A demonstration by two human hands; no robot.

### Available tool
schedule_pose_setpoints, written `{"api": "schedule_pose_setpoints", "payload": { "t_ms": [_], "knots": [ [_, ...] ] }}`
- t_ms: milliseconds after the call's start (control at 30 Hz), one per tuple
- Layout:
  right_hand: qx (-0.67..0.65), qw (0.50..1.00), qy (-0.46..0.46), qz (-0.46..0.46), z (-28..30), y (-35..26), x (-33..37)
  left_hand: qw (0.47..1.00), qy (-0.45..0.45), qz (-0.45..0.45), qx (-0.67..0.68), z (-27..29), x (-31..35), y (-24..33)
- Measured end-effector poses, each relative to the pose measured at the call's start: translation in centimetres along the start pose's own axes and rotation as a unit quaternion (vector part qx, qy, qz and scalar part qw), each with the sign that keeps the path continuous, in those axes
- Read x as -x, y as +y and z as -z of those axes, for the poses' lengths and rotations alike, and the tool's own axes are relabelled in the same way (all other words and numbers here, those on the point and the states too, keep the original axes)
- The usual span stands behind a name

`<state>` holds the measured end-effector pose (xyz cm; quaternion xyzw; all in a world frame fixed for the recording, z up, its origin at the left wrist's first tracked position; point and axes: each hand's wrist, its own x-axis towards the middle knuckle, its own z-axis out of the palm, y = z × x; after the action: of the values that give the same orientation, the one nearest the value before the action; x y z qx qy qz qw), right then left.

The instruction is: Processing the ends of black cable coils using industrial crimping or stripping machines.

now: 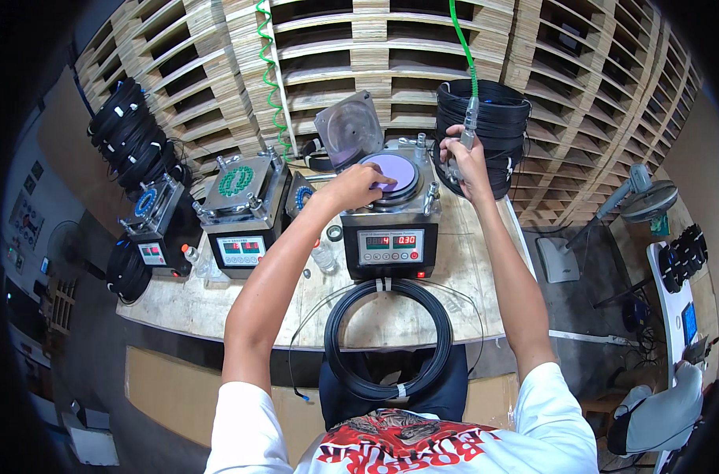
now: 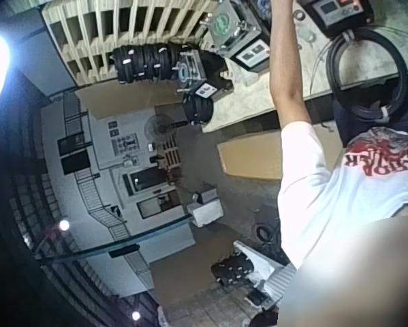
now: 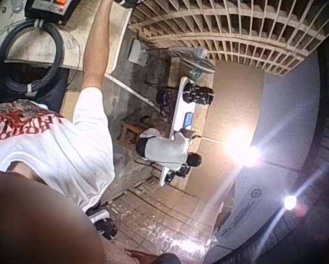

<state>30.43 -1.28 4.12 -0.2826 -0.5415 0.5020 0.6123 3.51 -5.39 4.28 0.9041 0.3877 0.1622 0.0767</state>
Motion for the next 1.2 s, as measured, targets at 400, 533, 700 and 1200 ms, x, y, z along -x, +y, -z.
{"api": "schedule_pose_setpoints", "payload": {
  "t_ms": [400,533,700,1200],
  "knots": [
    [0.002,1.000,-0.019,-0.011,-0.1,-1.7,-0.1,0.999,0.028,0.017,0.015,0.0,-0.2,-0.1],
    [0.003,0.999,-0.031,-0.013,0.1,-1.3,-0.4,0.998,-0.004,0.036,-0.056,0.1,-0.6,-0.4],
    [-0.014,0.999,-0.031,-0.030,-0.1,-1.5,-0.5,0.998,0.025,0.028,-0.057,-0.3,-0.8,-0.6],
    [0.109,0.944,-0.289,-0.116,-5.5,-3.6,0.5,0.851,0.189,0.063,0.487,5.7,-2.7,5.6]
  ]
}}
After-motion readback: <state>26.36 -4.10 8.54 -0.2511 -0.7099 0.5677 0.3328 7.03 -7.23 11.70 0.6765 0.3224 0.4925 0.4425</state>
